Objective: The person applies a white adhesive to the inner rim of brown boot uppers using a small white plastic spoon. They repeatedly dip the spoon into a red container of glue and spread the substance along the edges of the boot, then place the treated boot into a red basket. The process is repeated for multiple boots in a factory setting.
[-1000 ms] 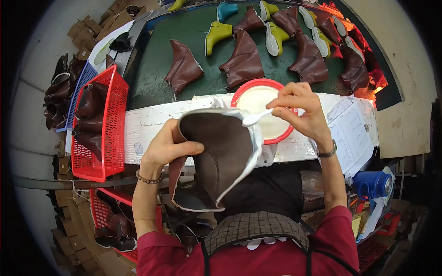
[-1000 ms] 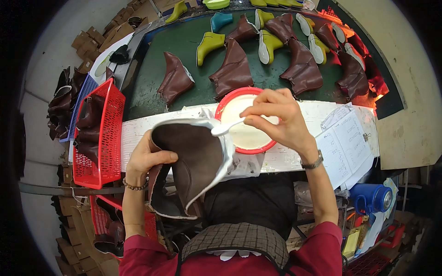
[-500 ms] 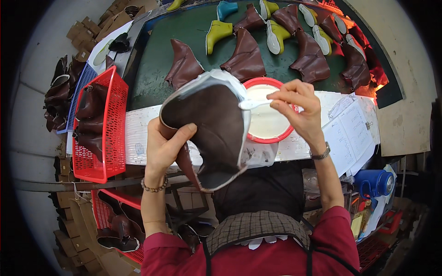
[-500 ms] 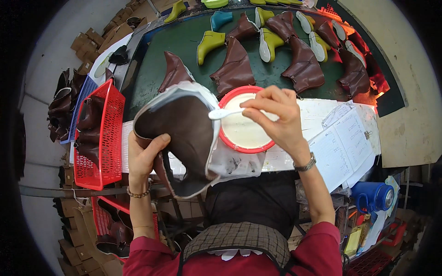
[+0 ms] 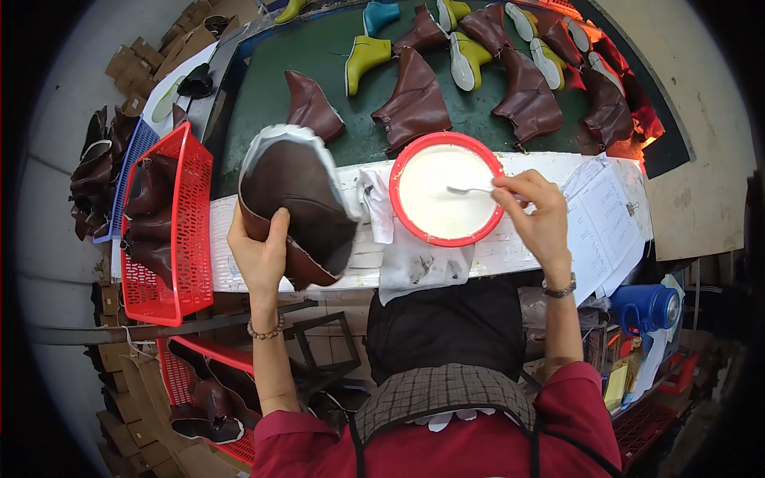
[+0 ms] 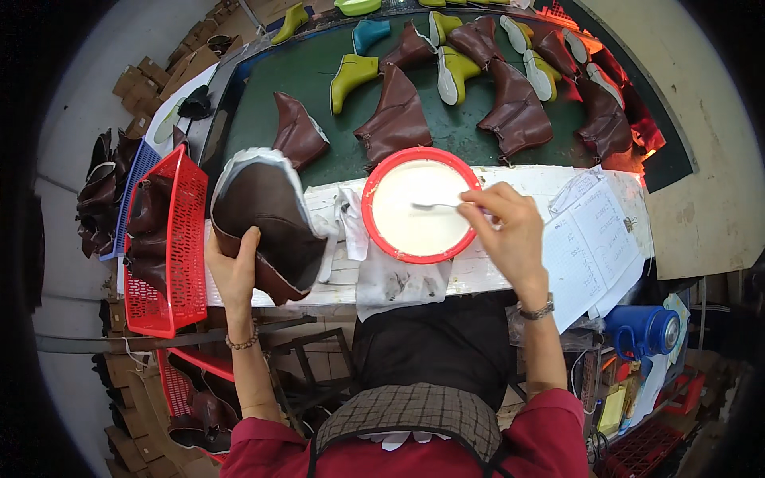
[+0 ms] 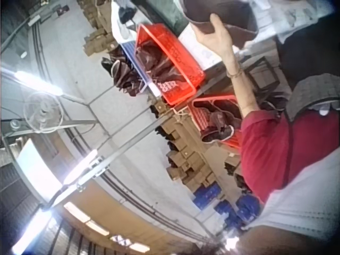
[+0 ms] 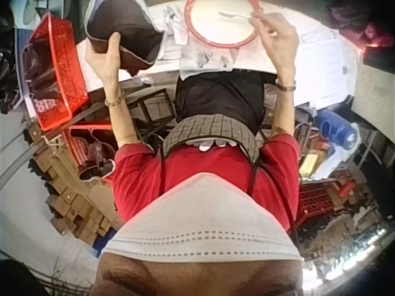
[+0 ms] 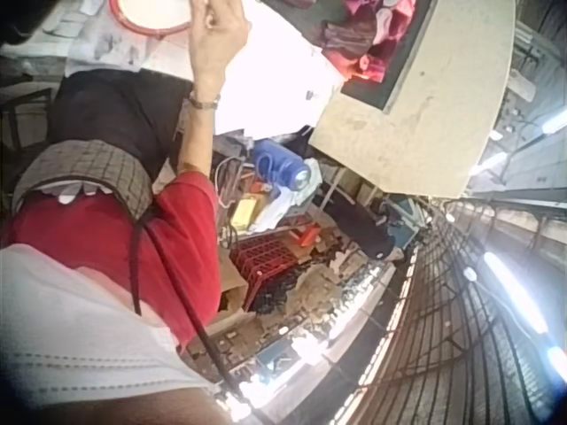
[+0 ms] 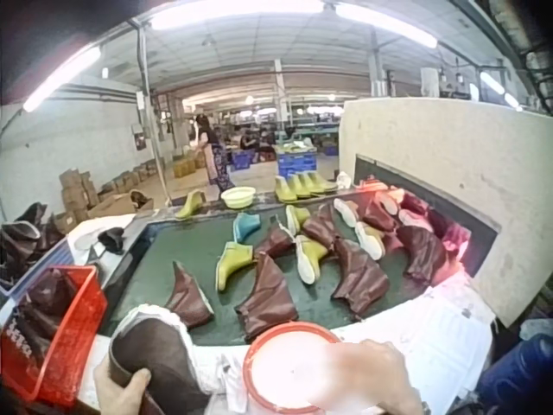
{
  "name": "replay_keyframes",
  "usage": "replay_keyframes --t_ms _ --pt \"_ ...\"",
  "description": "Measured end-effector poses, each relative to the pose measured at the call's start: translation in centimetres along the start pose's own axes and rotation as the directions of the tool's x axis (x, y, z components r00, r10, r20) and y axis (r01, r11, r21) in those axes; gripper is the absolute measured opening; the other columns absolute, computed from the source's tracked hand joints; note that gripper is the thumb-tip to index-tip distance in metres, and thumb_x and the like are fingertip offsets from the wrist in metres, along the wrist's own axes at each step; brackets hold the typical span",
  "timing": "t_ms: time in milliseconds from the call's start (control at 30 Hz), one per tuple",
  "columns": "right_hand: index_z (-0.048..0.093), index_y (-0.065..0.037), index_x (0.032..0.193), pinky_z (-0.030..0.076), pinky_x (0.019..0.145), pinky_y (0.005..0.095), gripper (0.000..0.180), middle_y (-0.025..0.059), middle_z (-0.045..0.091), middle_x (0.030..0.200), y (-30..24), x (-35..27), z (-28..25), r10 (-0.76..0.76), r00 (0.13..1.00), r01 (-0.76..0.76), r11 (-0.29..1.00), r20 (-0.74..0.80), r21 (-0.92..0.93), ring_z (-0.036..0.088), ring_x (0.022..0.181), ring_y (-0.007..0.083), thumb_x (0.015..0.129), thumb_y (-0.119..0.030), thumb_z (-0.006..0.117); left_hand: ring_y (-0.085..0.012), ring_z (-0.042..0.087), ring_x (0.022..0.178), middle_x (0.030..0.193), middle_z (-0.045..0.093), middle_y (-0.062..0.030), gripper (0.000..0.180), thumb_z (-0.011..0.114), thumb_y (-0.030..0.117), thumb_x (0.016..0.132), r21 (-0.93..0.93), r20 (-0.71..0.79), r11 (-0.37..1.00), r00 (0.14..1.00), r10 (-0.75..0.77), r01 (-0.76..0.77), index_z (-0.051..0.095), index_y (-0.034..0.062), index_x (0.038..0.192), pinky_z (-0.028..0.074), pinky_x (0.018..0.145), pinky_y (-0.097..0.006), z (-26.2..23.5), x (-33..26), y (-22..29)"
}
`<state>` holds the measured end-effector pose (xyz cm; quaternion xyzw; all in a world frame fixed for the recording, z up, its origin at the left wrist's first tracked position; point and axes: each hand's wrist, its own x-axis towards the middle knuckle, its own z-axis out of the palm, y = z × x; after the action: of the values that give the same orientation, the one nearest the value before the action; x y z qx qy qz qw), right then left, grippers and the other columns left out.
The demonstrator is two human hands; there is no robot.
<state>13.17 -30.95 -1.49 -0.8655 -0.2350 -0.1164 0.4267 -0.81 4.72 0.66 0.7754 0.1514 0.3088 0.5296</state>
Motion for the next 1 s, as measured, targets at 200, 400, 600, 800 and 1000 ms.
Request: replay_keyframes --t_ms 200,400,600,800,1000 --pt "0.08 -0.012 0.086 0.041 0.069 0.0363 0.013 0.0002 0.067 0.079 3.2 -1.7 -1.3 -0.062 0.996 0.083 0.92 0.066 -0.384 0.062 0.072 0.0202 0.085 -0.024 0.082 -0.0365 0.048 0.141 0.154 0.048 -0.0259 0.122 0.096 0.024 0.068 0.365 0.289 0.923 0.957 0.012 -0.122 0.022 0.0002 0.163 0.033 0.12 -0.046 -2.1 -3.0 -6.0" --pt "0.079 -0.009 0.089 0.045 0.062 0.0335 0.012 0.0026 0.067 0.08 3.7 -2.8 -1.1 0.076 0.997 -0.077 0.977 -0.012 -0.199 0.062 0.067 0.0194 0.086 -0.021 0.082 -0.0398 0.043 0.138 0.154 0.043 -0.0222 0.136 0.099 0.026 0.052 0.718 0.451 0.608 0.892 -0.033 -0.34 0.023 0.0006 0.162 0.037 0.117 -0.045 -3.6 -5.7 -6.6" --pt "0.079 -0.004 0.095 0.046 0.059 0.0291 0.011 0.0064 0.066 0.079 4.4 -3.8 -1.1 0.158 0.987 -0.159 0.987 -0.016 -0.034 0.061 0.065 0.0159 0.089 -0.014 0.079 -0.0416 0.047 0.135 0.148 0.048 -0.0217 0.115 0.087 -0.002 0.06 0.542 0.262 0.802 0.958 0.121 -0.25 0.03 0.0027 0.16 0.041 0.113 -0.044 -4.1 -5.8 -7.5" --pt "0.079 -0.002 0.097 0.044 0.059 0.0253 0.01 0.0058 0.067 0.081 3.9 -4.1 -1.2 0.184 0.983 -0.183 0.982 -0.017 0.049 0.06 0.067 0.0124 0.089 -0.009 0.079 -0.0357 0.051 0.136 0.15 0.046 -0.0215 0.11 0.088 0.001 0.066 0.439 0.323 0.805 0.906 0.273 -0.399 0.028 -0.0014 0.159 0.041 0.114 -0.043 -1.2 -5.2 -3.2" --pt "0.079 -0.001 0.099 0.041 0.056 0.0233 0.01 0.0036 0.067 0.082 -2.1 -1.7 -0.1 -0.026 0.999 0.008 0.929 0.041 0.371 0.057 0.067 0.0079 0.089 -0.003 0.078 -0.0347 0.056 0.128 0.142 0.05 -0.022 0.114 0.092 0.003 0.06 0.325 0.45 0.76 0.799 0.399 -0.563 0.031 -0.003 0.156 0.047 0.105 -0.04 1.9 -5.0 0.4"
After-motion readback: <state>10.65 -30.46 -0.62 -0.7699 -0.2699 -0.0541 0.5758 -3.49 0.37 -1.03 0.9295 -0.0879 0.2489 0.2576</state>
